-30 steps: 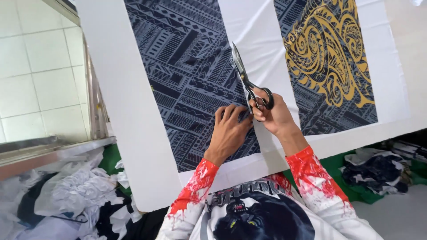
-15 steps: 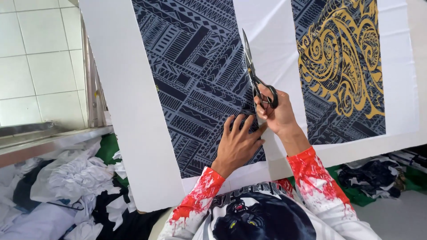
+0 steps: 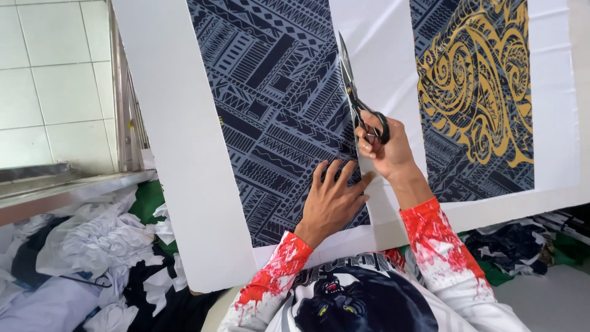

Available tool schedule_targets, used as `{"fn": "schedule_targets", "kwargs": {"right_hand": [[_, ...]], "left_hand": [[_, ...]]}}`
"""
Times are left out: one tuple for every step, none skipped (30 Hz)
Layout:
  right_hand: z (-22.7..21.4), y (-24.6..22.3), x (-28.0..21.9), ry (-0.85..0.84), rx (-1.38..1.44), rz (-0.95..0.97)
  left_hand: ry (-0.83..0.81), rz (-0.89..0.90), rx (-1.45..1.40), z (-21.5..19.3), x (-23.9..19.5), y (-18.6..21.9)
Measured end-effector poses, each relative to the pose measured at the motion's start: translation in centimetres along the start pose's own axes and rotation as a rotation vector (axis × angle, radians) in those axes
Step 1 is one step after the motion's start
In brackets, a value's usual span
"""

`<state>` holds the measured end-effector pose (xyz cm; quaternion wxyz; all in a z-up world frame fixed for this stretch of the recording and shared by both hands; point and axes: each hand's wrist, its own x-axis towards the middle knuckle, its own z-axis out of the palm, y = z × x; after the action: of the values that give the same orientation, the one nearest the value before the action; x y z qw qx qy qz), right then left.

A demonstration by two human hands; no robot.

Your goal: Cutting printed fabric panels along marked lines using scissors on a large work table.

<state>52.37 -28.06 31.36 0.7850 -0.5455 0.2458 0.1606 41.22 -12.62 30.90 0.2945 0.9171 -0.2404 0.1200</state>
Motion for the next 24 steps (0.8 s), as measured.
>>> {"fn": "schedule_targets", "kwargs": {"right_hand": [[-0.9, 0.6, 1.1, 0.015, 0.038, 0.026], [-0.6, 0.5, 1.4, 0.013, 0.036, 0.026], [-0.3, 0.4, 1.8, 0.019, 0.045, 0.016], [0.0, 0.2, 2.3, 0.024, 0.054, 0.006], [1.3, -0.8, 1.5, 0.024, 0.053, 0.008], [2.6, -1.8, 0.7, 0.016, 0.006, -0.018], [3.9, -2.7, -0.1, 0.007, -0.042, -0.042], [3.9, -2.5, -0.1, 0.004, -0.044, -0.039], [3.8, -2.4, -0.1, 0.004, -0.062, -0.056], [3.8, -2.3, -0.1, 0.005, -0.08, -0.072], [3.0, -1.7, 0.9, 0.001, -0.081, -0.072], [2.1, -1.2, 1.8, 0.016, -0.049, -0.027], [1.2, -0.5, 2.7, 0.033, -0.014, 0.02], [1.2, -0.5, 3.3, 0.032, -0.012, 0.023], [1.1, -0.7, 4.0, 0.04, 0.001, 0.021], [1.0, -1.0, 4.7, 0.048, 0.015, 0.02], [1.2, -1.2, 4.8, 0.049, 0.015, 0.018], [1.4, -1.4, 5.0, 0.041, 0.012, 0.019], [1.8, -1.7, 5.2, 0.031, 0.01, 0.02], [2.5, -2.2, 4.6, 0.031, 0.009, 0.019], [3.3, -2.6, 3.9, 0.008, -0.041, -0.019], [4.0, -3.0, 3.3, -0.014, -0.092, -0.058], [3.9, -2.9, 3.4, -0.016, -0.092, -0.056], [3.8, -2.7, 3.5, -0.019, -0.094, -0.071]], "left_hand": [[-0.011, -0.001, -0.006, 0.0, -0.1, 0.0], [-0.01, -0.003, -0.005, -0.4, 0.0, 0.1], [-0.022, -0.001, -0.007, -0.6, 0.2, 0.1], [-0.033, 0.0, -0.009, -0.8, 0.3, 0.0], [-0.033, -0.002, -0.009, -0.8, 0.3, 0.0], [-0.037, 0.0, -0.012, -0.7, 0.3, 0.0], [-0.04, -0.002, -0.013, -0.7, 0.3, 0.0], [-0.04, -0.007, -0.012, -0.6, 0.2, -0.1], [-0.04, -0.008, -0.017, -0.4, 0.1, -0.1], [-0.041, -0.01, -0.021, -0.3, 0.1, -0.1], [-0.039, -0.013, -0.018, -0.1, 0.0, -0.1], [-0.036, -0.014, -0.013, 0.1, 0.0, -0.1], [-0.038, -0.015, -0.008, 0.3, -0.1, -0.1], [-0.04, -0.017, -0.006, 0.3, -0.3, -0.2], [-0.052, -0.012, 0.001, 0.4, -0.3, -0.2], [-0.064, -0.007, 0.008, 0.5, -0.3, -0.3], [-0.063, -0.006, 0.007, 0.4, -0.3, -0.3], [-0.069, -0.003, 0.005, 0.3, -0.3, -0.2], [-0.074, -0.002, 0.004, 0.2, -0.2, -0.3], [-0.072, -0.002, 0.005, 0.2, -0.2, -0.3], [-0.08, -0.002, 0.01, 0.2, -0.2, -0.3], [-0.088, -0.002, 0.015, 0.2, -0.3, -0.3], [-0.088, -0.005, 0.016, 0.2, -0.3, -0.3], [-0.09, -0.005, 0.02, 0.2, -0.2, -0.3]]}}
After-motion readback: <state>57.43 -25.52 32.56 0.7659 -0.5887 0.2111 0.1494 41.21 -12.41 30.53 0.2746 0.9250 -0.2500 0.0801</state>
